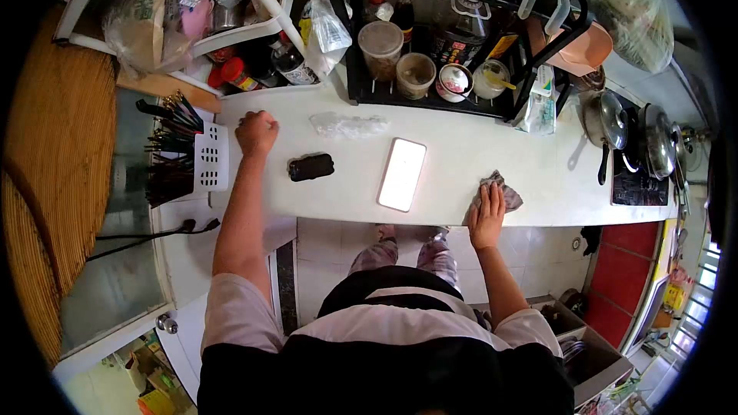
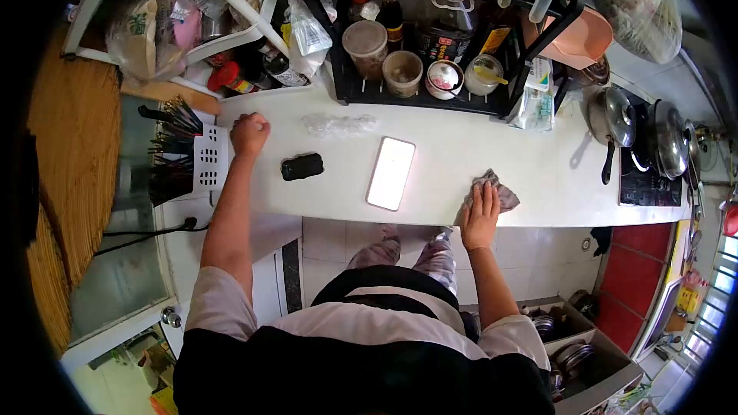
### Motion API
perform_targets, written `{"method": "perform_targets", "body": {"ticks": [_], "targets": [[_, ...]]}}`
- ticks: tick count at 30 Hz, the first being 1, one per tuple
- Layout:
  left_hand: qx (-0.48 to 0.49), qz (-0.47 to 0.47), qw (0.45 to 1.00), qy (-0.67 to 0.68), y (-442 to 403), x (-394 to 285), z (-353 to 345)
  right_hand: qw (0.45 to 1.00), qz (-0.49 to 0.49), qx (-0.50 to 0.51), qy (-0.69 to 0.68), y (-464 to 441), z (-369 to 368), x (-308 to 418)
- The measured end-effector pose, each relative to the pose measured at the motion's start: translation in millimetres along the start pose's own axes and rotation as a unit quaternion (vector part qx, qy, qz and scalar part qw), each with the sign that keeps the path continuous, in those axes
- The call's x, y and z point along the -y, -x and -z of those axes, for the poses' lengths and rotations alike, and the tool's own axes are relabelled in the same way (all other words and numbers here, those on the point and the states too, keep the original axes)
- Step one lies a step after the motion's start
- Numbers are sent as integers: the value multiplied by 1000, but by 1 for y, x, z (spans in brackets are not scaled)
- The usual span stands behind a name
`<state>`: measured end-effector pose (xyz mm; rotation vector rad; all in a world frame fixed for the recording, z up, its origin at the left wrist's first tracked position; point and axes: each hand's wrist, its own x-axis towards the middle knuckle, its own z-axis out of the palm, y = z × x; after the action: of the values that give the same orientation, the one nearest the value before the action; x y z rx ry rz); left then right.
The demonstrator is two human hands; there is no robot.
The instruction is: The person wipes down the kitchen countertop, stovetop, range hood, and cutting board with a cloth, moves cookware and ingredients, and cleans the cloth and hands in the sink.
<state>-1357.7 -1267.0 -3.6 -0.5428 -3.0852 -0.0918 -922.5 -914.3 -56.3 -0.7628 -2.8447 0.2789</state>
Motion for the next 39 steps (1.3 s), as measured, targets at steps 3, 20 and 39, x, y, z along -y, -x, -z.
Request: {"method": "perform_targets", "body": {"ticks": [3,20,39], "targets": [[-62,34,997,18,14,-1,22,986,-40,-6,-162,-17,-7,-15],[65,-278,943,172,202,-419,-61,880,-239,-49,-408,13,30,-100],[-39,-26,994,97,186,-488,-74,979,-11,192,-64,7,109,-246]]}}
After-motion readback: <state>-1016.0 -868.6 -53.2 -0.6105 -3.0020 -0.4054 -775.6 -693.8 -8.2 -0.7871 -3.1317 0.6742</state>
